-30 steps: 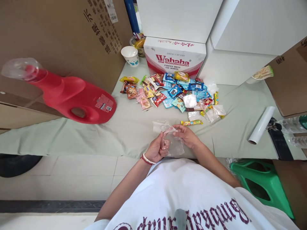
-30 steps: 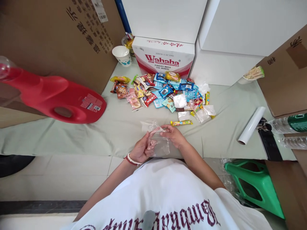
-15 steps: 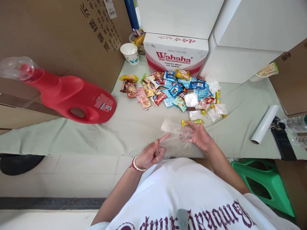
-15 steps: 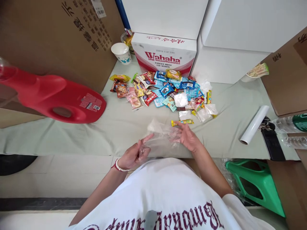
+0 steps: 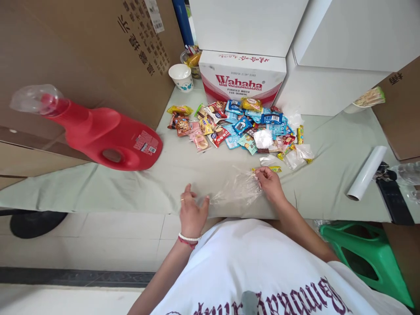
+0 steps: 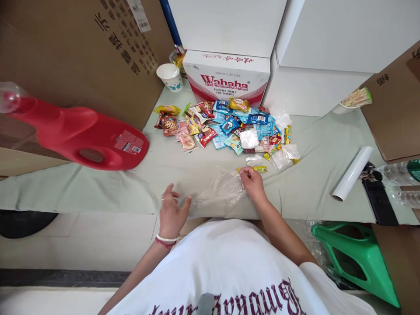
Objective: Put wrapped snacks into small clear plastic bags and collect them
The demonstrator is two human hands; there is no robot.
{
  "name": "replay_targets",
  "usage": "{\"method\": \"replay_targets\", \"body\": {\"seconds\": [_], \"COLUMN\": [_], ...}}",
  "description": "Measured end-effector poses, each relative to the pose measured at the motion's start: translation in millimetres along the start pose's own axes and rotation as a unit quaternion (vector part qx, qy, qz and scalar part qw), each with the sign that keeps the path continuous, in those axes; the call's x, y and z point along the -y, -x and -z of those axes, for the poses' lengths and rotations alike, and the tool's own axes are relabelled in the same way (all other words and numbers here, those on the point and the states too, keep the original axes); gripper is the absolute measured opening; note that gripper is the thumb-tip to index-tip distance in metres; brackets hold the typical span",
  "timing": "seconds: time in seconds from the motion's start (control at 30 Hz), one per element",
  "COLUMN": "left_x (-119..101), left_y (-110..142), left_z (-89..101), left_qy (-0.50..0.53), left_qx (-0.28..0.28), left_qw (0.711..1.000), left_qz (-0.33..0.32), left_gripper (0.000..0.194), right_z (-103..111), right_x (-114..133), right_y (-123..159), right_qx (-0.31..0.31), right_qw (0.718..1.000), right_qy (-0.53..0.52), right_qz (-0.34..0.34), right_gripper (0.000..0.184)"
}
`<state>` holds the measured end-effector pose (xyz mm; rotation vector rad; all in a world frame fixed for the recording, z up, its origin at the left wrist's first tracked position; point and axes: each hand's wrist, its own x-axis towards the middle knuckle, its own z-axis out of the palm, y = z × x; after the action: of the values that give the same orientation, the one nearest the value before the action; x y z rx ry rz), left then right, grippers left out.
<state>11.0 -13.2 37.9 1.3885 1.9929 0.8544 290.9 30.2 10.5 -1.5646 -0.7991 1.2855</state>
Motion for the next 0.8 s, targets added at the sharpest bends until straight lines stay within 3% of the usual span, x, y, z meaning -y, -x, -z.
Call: {"method": "replay_targets", "body": {"seconds": [0.03, 0.07, 0.1, 0.17, 0.23, 0.3, 0.37, 0.43, 0.57, 0.67, 0.73, 0.8], "left_x": [-3.1, -7.7, -13.4, -25.9, -35.6, -38.8, -35.3, -27.5, -11.4, -2.6, 2.8, 7.5], "left_y": [2.3, 4.1, 5.1, 4.2, -1.5, -12.2, -26.2, -39.6, -51.4, -47.2, -43.2, -40.6], "left_z": [1.8, 2.5, 1.5, -7.3, -25.0, -46.1, -63.0, -71.0, -64.0, -53.6, -48.5, -45.0], "left_qy": [-0.051, -0.077, -0.082, -0.064, -0.076, -0.138, -0.206, -0.254, -0.295, -0.302, -0.303, -0.301], "left_qx": [-0.066, -0.091, -0.069, 0.079, 0.225, 0.260, 0.224, 0.198, 0.212, 0.214, 0.213, 0.219], "left_qw": [0.993, 0.979, 0.961, 0.905, 0.845, 0.845, 0.875, 0.886, 0.870, 0.868, 0.870, 0.868], "left_qz": [-0.079, -0.164, -0.254, -0.413, -0.479, -0.447, -0.377, -0.333, -0.335, -0.330, -0.326, -0.328], "left_gripper": [0.064, 0.052, 0.040, 0.030, 0.035, 0.042, 0.050, 0.056, 0.066, 0.078, 0.084, 0.086], "right_z": [-1.9, -3.8, -5.4, -7.8, -7.8, -4.2, 3.9, 16.9, 57.4, 93.6, 108.5, 104.4], "right_x": [-3.0, -4.6, -4.9, -1.9, 4.0, 9.9, 12.8, 10.9, -4.0, -8.8, 0.9, 21.9], "right_y": [1.6, 3.1, 4.3, 5.6, 5.3, 4.2, 3.9, 6.6, 23.8, 35.6, 33.8, 20.4], "right_qx": [-0.005, -0.006, -0.004, 0.003, 0.008, 0.001, -0.026, -0.061, -0.117, -0.190, -0.265, -0.281], "right_qw": [1.000, 0.999, 0.998, 0.997, 0.995, 0.995, 0.995, 0.995, 0.992, 0.978, 0.947, 0.914], "right_qy": [0.022, 0.038, 0.050, 0.069, 0.080, 0.074, 0.055, 0.039, 0.030, 0.087, 0.174, 0.267], "right_qz": [0.013, 0.025, 0.034, 0.047, 0.058, 0.068, 0.073, 0.068, 0.023, 0.001, 0.040, 0.122], "right_gripper": [0.033, 0.033, 0.032, 0.032, 0.031, 0.030, 0.031, 0.036, 0.046, 0.047, 0.040, 0.030]}}
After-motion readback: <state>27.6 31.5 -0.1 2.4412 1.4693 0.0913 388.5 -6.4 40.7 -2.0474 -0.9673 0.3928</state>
